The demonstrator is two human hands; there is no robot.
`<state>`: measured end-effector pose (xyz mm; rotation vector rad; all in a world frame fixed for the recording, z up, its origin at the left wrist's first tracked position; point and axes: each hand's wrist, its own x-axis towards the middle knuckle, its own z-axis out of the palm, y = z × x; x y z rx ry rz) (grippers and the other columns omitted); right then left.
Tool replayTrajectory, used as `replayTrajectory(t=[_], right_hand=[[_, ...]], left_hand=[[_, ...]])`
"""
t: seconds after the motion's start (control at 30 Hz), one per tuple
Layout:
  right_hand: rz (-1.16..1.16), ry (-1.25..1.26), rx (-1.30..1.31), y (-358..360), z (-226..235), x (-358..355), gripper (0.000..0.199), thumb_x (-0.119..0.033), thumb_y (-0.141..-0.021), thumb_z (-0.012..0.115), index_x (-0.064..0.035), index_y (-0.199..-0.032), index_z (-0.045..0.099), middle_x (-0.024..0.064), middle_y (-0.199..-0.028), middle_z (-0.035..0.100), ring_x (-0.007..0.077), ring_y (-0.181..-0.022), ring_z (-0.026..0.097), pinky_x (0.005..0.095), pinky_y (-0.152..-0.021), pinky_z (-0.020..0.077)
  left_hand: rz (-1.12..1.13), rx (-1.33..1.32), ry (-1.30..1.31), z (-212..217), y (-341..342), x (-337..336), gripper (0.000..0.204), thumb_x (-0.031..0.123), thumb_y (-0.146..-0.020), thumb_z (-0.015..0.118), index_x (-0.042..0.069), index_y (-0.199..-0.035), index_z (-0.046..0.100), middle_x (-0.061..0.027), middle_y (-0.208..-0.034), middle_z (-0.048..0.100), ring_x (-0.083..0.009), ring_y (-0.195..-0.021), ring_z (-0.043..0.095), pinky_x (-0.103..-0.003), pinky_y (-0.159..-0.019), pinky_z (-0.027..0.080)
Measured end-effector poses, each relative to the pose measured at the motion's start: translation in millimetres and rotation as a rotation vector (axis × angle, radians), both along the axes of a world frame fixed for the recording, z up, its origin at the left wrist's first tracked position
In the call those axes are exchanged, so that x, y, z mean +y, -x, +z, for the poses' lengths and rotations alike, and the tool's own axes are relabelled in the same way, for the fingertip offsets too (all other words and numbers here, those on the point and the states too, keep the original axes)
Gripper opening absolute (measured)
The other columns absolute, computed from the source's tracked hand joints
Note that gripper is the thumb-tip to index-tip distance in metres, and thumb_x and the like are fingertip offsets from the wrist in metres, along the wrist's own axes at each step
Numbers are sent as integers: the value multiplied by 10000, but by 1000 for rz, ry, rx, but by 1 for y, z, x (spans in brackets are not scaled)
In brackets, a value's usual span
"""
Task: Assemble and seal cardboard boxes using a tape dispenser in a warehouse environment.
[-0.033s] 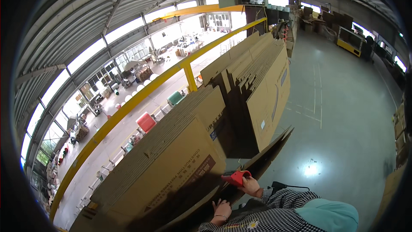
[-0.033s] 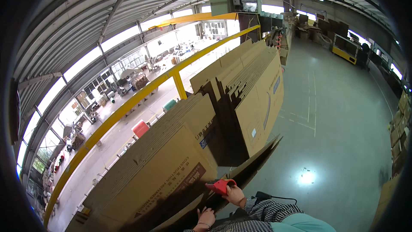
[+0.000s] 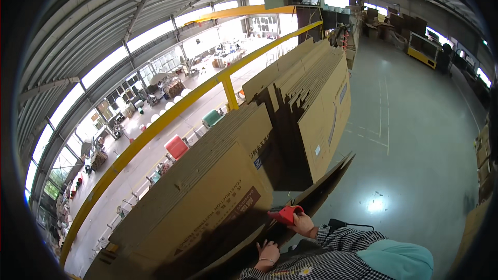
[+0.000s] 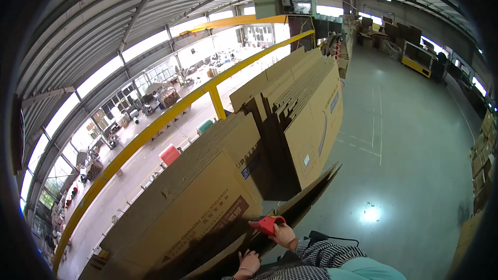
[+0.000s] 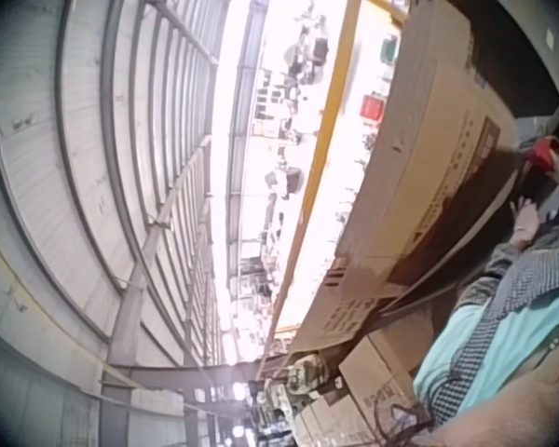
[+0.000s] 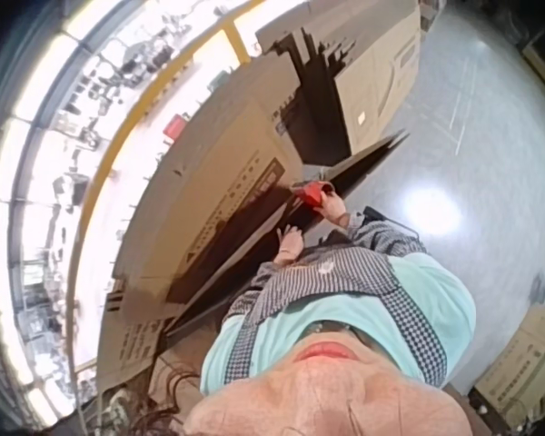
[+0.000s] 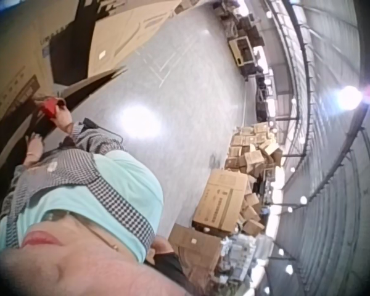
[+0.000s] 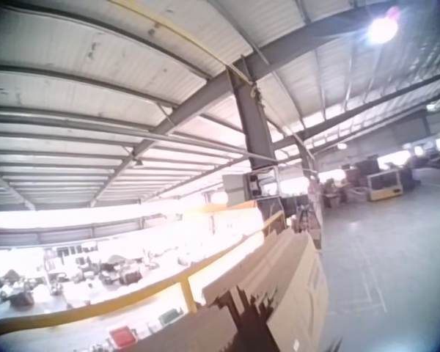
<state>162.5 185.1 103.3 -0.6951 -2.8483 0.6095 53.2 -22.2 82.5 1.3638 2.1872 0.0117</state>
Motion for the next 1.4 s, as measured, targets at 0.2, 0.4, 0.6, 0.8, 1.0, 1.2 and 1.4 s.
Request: replayTrajectory(t=[0.2, 0.4, 0.6, 0.8, 1.0, 1.2, 1.4], right_hand=[[10, -14, 16, 0, -2, 1, 563, -418, -841, 672, 52, -1104, 508, 225, -984, 671, 345, -988, 639, 407, -988, 413], [5, -13, 19, 4, 5, 0, 554, -411, -828, 684, 48, -1086, 512, 223, -976, 671, 342, -981, 642, 404, -969, 425], [6, -18, 48, 10, 5, 5, 548, -398, -822, 694, 42, -1098, 520, 206, -961, 674, 340, -961, 644, 399, -958, 431], [11, -16, 29, 15, 7, 6, 571, -404, -830, 683, 57, -1120, 511, 207, -979, 675, 335, -966, 645, 395, -966, 427], [24, 3, 23, 18, 1, 9, 569, -415, -836, 669, 51, -1118, 507, 208, -975, 675, 337, -969, 645, 399, -970, 424], [11, 48, -9, 22, 12, 8, 571, -409, -820, 685, 44, -1116, 504, 204, -976, 675, 333, -973, 646, 403, -972, 421], [-8, 50, -58, 21, 13, 6, 576, -393, -808, 701, 33, -1138, 498, 198, -984, 677, 335, -984, 644, 405, -979, 417]], left_hand=[[-29, 28, -18, 1, 1, 0, 302, 214, -875, 524, 88, -1106, 672, -78, -1314, 556, -314, -1370, 372, -690, -1100, 130], [-23, 22, -30, -2, 3, 0, 303, 231, -877, 527, 85, -1097, 677, -75, -1308, 560, -310, -1369, 373, -698, -1095, 130], [-1, 16, -16, 2, 8, 4, 304, 239, -883, 524, 87, -1095, 680, -69, -1319, 557, -305, -1377, 364, -694, -1101, 124], [-9, 13, 24, 10, 13, 7, 304, 237, -903, 516, 100, -1126, 669, -72, -1320, 536, -314, -1390, 327, -685, -1108, 122], [-6, 16, 51, 7, 16, 10, 335, 295, -914, 527, 92, -1141, 666, -68, -1361, 532, -318, -1390, 343, -685, -1107, 124], [-4, 19, 7, -3, 18, 4, 326, 292, -911, 526, 92, -1126, 665, -69, -1356, 534, -314, -1382, 351, -689, -1103, 122], [21, 15, -66, -1, 16, 3, 299, 208, -899, 499, 104, -1122, 669, -70, -1318, 543, -317, -1394, 333, -684, -1116, 100]])
